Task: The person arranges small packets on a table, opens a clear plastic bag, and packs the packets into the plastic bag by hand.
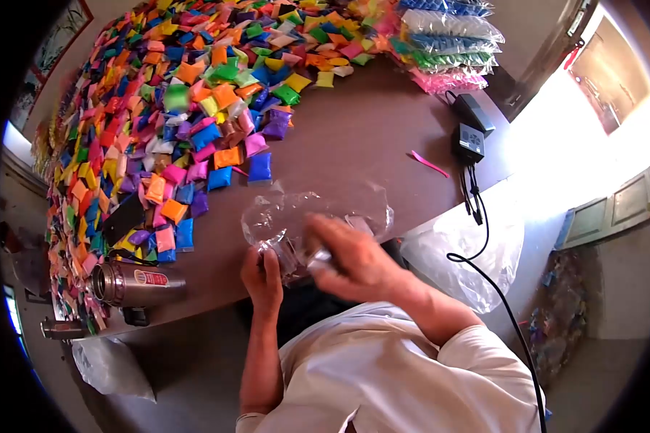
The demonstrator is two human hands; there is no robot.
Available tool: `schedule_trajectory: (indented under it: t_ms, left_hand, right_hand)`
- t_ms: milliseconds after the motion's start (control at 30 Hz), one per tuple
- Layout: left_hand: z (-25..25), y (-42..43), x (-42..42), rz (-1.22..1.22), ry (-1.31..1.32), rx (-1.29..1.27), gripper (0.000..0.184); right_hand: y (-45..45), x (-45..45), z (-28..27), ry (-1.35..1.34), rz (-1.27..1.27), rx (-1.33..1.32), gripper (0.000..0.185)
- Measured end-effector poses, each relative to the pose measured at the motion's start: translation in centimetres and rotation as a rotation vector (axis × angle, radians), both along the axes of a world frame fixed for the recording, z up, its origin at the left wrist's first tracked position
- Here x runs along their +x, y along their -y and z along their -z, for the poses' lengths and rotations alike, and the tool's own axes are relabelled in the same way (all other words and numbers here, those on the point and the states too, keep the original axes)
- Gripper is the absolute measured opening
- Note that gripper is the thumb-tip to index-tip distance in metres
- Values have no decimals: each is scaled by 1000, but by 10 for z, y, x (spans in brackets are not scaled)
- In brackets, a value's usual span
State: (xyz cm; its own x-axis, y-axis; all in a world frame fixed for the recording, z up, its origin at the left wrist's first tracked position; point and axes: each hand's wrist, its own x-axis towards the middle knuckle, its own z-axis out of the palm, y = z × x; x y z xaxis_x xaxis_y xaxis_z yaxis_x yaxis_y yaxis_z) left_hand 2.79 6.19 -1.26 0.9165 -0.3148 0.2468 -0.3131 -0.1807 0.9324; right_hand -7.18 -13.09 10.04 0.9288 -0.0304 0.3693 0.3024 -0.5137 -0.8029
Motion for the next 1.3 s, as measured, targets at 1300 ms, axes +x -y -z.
schedule_trajectory:
  t_ms: [1300]
  left_hand:
    - [-12, 8, -4, -60, 188, 21, 26]
  right_hand:
    - [61, -12, 9, -375, 403, -454, 26]
